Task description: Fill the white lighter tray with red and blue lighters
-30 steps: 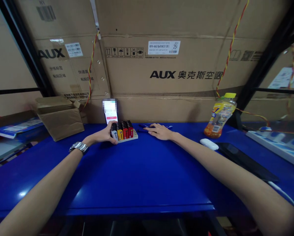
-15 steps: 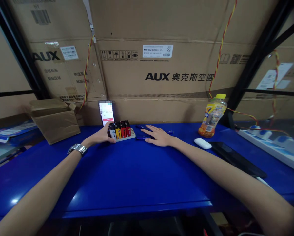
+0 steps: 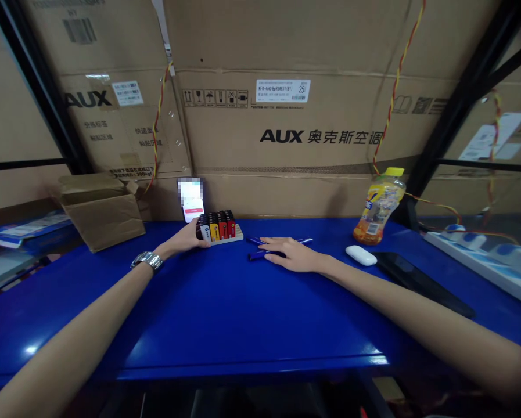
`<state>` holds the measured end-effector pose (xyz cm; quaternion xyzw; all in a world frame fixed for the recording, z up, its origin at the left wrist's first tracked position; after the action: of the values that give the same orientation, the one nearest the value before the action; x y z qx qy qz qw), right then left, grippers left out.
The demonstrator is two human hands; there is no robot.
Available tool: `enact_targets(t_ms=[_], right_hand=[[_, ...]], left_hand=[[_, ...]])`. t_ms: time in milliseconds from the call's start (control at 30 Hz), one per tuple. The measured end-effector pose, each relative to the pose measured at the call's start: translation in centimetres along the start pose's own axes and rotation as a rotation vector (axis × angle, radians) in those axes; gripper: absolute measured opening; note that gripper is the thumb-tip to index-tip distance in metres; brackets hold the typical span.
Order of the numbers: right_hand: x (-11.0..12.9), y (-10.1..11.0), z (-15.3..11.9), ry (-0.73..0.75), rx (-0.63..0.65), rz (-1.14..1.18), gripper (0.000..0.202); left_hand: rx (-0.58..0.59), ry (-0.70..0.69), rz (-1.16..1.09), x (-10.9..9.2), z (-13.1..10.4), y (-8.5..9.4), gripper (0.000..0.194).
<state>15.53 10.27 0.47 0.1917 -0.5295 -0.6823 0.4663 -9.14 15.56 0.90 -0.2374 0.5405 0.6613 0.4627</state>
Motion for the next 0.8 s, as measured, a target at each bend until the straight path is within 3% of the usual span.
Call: enact_targets(t_ms=[167, 333, 500, 567, 667, 800], right_hand=[[3.7, 0.4, -1.4, 0.03, 0.033, 0.039, 0.046], [7.0, -0.6, -0.1, 0.08, 0.046, 0.049, 0.045], [8.0, -1.7, 1.5, 0.069, 0.03, 0.0, 0.049], [8.2, -1.8, 1.7, 0.082, 0.024, 0.0, 0.05], [8.4, -1.3, 1.7, 0.109, 0.011, 0.033, 0.052], [7.0, 1.2, 1.8, 0.096, -0.114, 0.087, 0.044]], left_hand=[[-0.021, 0.133, 0.016, 0.5, 2.0, -2.1, 0.069], [0.064, -0.004, 0.01, -2.0, 4.6, -5.8, 0.073], [0.192, -0.077, 0.001, -3.4, 6.0, -8.8, 0.075], [0.21, -0.108, 0.025, -3.5, 6.0, -9.0, 0.079], [0.15, -0.14, 0.167, -3.5, 5.5, -7.7, 0.083], [-0.009, -0.163, 0.375, -4.8, 2.9, -4.6, 0.062]])
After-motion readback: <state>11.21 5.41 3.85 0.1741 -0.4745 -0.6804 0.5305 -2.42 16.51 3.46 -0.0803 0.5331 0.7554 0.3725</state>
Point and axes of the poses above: each hand's wrist, its own z-axis towards the middle knuckle, its own y-axis out of the back of the hand, x = y × z, the point moved 9 cm from there along z, towards the middle knuckle, and after that the axes turned 8 degrees about -x, right-handed, at the moved point
